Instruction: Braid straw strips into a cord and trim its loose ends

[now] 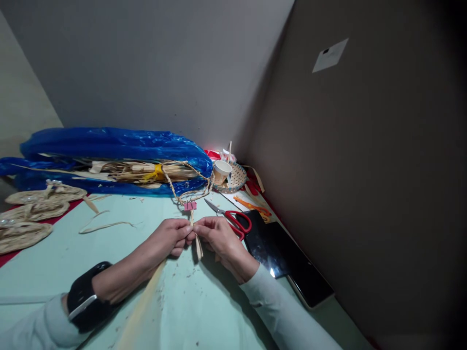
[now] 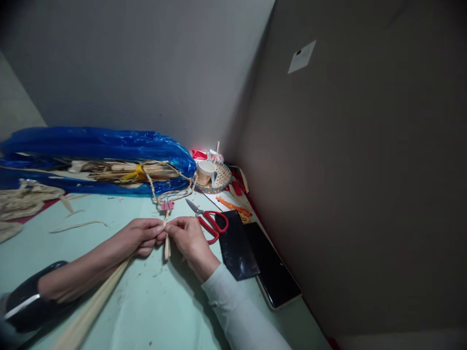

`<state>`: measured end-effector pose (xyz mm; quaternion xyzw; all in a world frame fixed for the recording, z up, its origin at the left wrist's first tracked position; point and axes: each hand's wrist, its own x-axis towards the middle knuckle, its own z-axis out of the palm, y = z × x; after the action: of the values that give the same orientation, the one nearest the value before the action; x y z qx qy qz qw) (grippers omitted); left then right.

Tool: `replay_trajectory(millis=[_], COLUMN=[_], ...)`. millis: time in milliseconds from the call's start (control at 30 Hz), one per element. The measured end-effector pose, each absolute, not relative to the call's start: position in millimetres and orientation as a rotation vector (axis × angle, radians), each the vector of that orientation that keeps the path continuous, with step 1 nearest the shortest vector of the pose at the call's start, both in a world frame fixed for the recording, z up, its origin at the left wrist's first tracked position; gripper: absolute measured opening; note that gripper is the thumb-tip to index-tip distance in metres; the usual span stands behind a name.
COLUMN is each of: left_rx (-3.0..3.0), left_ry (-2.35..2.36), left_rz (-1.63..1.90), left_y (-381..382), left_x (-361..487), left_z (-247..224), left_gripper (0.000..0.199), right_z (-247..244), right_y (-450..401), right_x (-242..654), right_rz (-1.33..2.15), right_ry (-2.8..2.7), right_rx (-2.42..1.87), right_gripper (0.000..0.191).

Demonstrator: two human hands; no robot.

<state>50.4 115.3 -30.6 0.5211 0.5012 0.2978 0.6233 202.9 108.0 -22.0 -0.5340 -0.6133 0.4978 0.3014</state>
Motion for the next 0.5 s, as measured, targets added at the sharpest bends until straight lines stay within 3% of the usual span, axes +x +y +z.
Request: replay_trajectory(millis=[167, 500], left_rx=[1.176, 1.170], left_ry=[1.315, 1.396], left_rz=[0.642, 0.699], left_y=[116, 110], left_x=[51, 54], left_z=[-32, -31], left_gripper=[0.030, 0.029], right_z=[-7, 0], right_y=[97, 71], right_x=[203, 191], right_rz=[0.951, 0.329], right_ry=[-1.860, -2.182], right_rx=[-1.477, -1.627], right_gripper=[0.028, 0.017])
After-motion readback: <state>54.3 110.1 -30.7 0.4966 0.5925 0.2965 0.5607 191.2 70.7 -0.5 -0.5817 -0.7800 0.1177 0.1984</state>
